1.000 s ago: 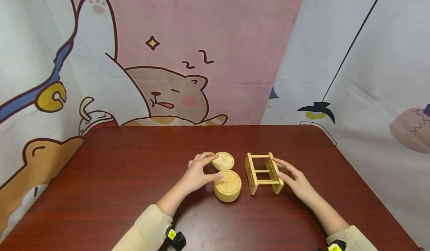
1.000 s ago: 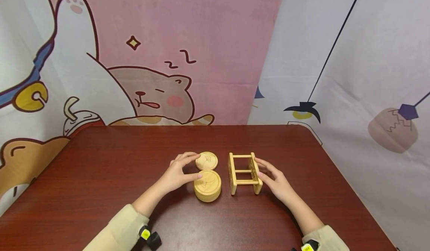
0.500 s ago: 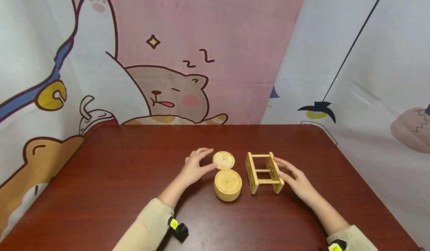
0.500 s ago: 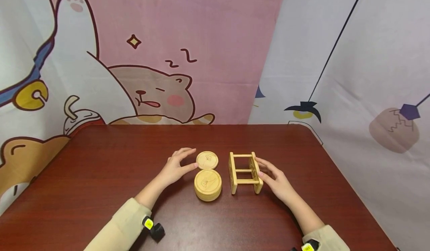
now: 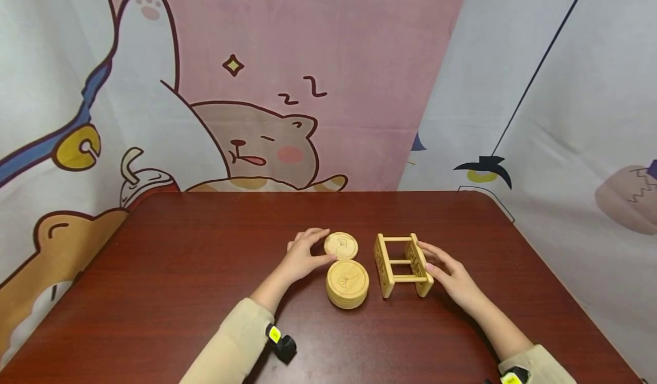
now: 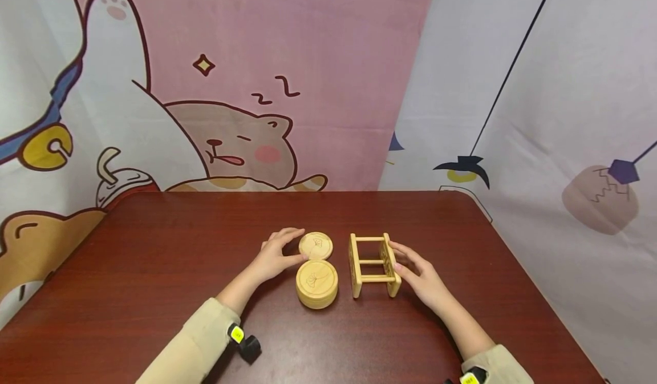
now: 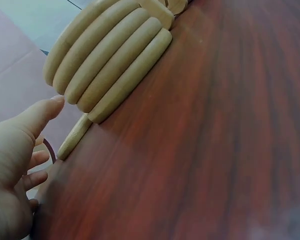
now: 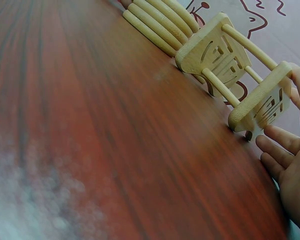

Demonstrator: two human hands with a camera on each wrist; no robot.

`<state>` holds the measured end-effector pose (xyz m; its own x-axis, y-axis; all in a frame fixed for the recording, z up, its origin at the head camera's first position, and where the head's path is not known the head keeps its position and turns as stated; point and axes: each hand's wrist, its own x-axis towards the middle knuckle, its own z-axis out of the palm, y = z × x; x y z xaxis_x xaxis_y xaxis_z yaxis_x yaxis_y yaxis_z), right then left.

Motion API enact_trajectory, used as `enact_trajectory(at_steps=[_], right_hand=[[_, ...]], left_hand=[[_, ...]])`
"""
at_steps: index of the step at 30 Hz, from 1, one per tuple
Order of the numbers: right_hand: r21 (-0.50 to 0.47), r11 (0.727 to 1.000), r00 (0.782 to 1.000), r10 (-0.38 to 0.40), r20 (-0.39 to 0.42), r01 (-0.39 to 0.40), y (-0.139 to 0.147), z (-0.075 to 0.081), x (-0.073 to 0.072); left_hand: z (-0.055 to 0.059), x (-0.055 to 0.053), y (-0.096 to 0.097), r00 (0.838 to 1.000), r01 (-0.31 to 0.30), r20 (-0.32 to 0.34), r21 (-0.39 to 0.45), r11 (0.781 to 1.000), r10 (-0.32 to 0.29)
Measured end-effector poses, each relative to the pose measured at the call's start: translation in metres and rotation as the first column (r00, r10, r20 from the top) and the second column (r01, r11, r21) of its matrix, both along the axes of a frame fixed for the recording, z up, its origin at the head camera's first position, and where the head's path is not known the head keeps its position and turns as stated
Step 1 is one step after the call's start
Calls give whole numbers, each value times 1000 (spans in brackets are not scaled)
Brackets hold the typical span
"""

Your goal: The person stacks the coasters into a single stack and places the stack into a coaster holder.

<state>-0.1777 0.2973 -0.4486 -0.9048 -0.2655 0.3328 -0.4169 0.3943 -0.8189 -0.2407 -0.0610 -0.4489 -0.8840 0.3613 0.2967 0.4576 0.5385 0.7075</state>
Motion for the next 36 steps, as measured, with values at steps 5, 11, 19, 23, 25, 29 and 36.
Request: enact_trajectory(at_steps=[5,11,19,23,25,29,36], right_hand=[[4,1000,1000,0,-3,0,0,0,0],[5,1000,1000,-4,-2,4,0,0,0],[-3,1000,1000,-1,-5,1,0,0,0],[-3,1000,1000,-1,-8,1,0,0,0],[-1,1000,1000,-1,-10,1,0,0,0],[1,1000,1000,-3,-13,3,-1,1,0],[-7,1000,1000,3,-8,-3,-1,-1,-1]], left_hand=[[-1,-3,4,1000,-2,-2,-44,999,2],[0,-7,8,1000,-1,-15,-125,992,-1],[3,-14,13,1000,24,3,-206,978,-24],[4,-16,14,999,35,10,-234,972,-33],[4,-17,14,999,40,12,-246,968,-38],[6,-18,15,998,56,22,-256,965,-52],[6,-20,15,997,76,46,-275,958,-66]])
